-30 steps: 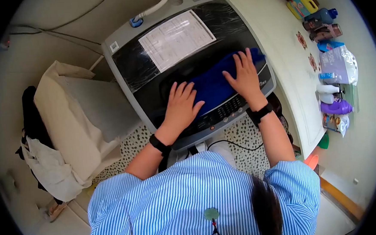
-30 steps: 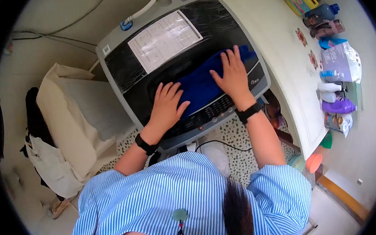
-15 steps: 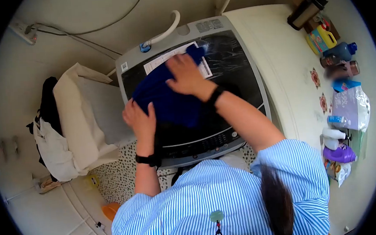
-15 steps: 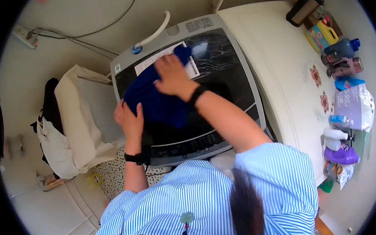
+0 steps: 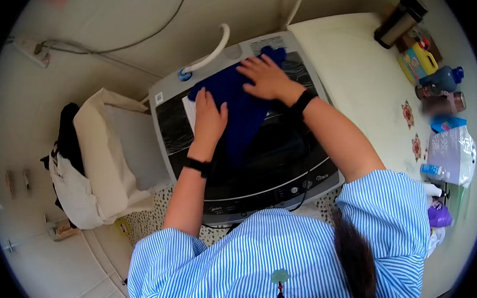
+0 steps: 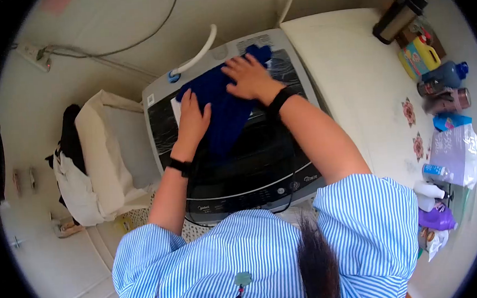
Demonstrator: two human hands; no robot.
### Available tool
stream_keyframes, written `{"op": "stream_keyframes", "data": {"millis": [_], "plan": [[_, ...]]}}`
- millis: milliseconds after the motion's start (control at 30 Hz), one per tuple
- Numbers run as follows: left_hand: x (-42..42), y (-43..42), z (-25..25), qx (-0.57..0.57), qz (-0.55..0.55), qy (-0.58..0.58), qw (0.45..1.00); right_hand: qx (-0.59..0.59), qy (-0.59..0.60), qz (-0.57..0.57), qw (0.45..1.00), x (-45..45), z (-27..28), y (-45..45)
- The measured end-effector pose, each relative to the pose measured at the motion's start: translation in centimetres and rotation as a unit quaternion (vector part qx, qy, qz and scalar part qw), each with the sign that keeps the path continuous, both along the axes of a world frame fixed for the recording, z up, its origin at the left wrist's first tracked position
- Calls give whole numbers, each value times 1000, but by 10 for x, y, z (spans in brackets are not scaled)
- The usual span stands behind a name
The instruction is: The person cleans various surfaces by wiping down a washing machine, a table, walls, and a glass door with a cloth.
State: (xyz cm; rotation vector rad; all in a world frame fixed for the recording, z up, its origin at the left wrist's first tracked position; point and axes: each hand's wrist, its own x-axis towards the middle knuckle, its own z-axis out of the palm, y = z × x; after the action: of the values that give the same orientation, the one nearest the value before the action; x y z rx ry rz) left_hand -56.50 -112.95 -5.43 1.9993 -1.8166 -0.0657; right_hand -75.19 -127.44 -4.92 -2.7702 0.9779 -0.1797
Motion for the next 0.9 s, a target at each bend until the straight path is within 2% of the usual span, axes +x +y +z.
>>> {"op": "stream_keyframes", "data": {"millis": [133,233,333,433,533,567,700,800,900], "plan": [[-44,-56,-3,38,-99,18,994,49,3,-195,979,-77,-4,-44],[-68,-73,-22,19,-145,-43,988,142,-33,-309,940,-107,-26,-33],[-75,-61,-11,42,-200,-61,977,85,-41,-246,965,-131,-34,22],[-78,-14,18,95,-277,-72,953,70,-52,-226,970,-163,-14,100],[-90,35,32,170,-286,-45,942,83,-43,-215,972,-188,-9,143],[-95,31,31,158,-280,-42,946,84,-34,-213,973,-189,-7,149],[-99,5,16,161,-271,-13,949,194,-52,-258,945,-166,-3,97],[-108,-32,-2,130,-206,-19,970,209,-43,-270,939,-143,-3,55],[-125,-31,-18,69,-180,-148,970,185,-22,-262,947,-145,-11,63]]}}
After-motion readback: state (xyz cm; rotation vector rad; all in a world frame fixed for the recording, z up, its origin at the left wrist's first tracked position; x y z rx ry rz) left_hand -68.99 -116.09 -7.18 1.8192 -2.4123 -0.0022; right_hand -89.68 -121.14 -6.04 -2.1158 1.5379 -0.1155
